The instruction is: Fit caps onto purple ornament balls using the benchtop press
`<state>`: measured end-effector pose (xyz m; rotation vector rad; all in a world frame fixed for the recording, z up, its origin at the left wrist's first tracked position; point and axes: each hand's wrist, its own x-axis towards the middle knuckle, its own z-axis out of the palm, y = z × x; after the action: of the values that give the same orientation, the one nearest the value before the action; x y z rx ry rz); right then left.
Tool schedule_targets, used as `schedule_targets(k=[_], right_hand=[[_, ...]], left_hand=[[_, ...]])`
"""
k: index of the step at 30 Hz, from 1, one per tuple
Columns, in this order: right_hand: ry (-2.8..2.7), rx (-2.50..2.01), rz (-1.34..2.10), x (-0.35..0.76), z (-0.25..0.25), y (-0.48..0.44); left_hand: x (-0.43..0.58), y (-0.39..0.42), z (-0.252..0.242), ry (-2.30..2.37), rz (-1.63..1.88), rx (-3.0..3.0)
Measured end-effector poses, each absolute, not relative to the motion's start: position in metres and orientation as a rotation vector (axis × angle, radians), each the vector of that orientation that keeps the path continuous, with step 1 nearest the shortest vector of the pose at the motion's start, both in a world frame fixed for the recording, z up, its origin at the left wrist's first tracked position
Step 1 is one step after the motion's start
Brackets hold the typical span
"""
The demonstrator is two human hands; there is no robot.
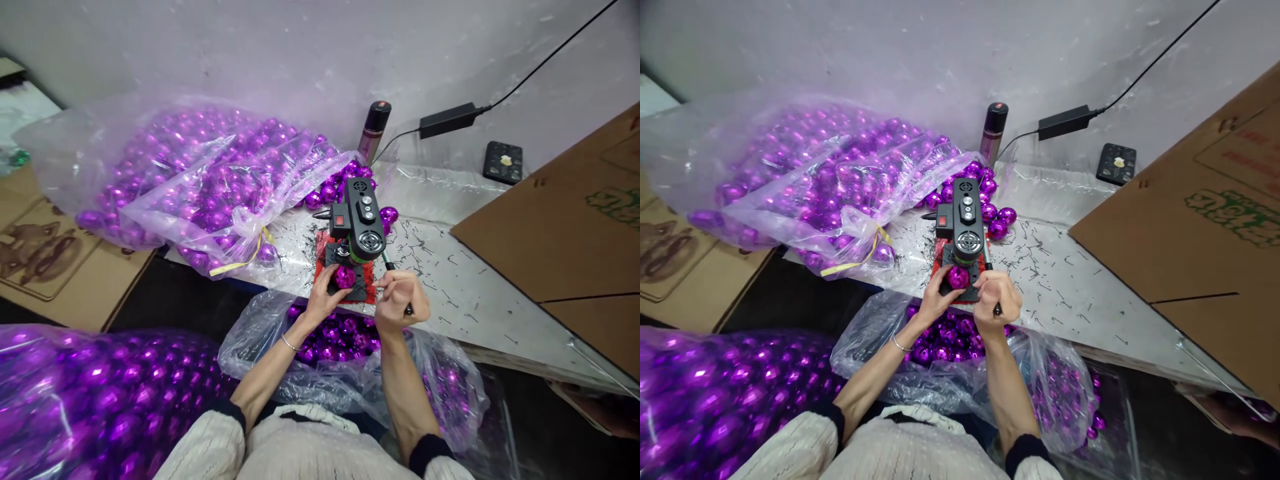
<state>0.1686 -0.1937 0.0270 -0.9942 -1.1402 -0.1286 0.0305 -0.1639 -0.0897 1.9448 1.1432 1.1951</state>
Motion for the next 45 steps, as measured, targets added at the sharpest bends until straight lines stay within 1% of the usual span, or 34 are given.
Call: schedule_targets(k=[4,7,9,13,16,20,24,26,29,32,34,38,45], right_hand=[[-1.163,-0.986,-0.119,0.169,0.040,-0.196],[-1.189,-0.960,-0.113,0.169,0.034,-0.198],[-1.194,-0.959,-0.115,0.168,0.029,-0.199],[-1.212,-0.995,-0.118,0.169,0.027,-0.200],[-1.214,-0.992,-0.116,0.169,0.028,-0.200],[-1.210,-0.979,-0.117,0.169,0.026,-0.200],[-1.219,-0.999,-0.105,0.170,0.023,-0.201],[-1.222,-1.012,-0.102,0.170,0.023,-0.202],[-1.233,-1.012,-0.101,0.170,0.022,-0.202],[-1.233,-1.003,-0.100,0.170,0.021,-0.202],[-1.232,-1.009,-0.104,0.170,0.019,-0.202],[-1.241,-1.027,-0.108,0.172,0.017,-0.203],[-1.246,-1.020,-0.098,0.172,0.024,-0.203]], left_hand=[[0.009,-0.203,-0.097,1.051,1.114,2.171],[-0.008,-0.203,-0.092,1.036,0.983,2.275],[-0.019,-0.183,-0.081,1.193,0.985,2.255],[-0.049,-0.129,-0.047,1.663,1.059,2.164],[-0.073,-0.108,-0.024,1.903,0.848,2.216],[-0.092,-0.106,-0.010,2.031,0.467,2.322],[-0.097,-0.100,-0.007,2.091,0.383,2.281],[-0.098,-0.092,-0.005,2.072,0.448,2.242],[-0.095,-0.084,-0.001,1.970,0.714,2.120],[-0.083,-0.083,-0.004,1.680,1.020,1.885],[-0.070,-0.085,-0.011,1.446,1.153,1.683],[-0.042,-0.096,-0.031,1.163,1.141,1.334],[-0.017,-0.117,-0.057,1.055,1.034,1.146]])
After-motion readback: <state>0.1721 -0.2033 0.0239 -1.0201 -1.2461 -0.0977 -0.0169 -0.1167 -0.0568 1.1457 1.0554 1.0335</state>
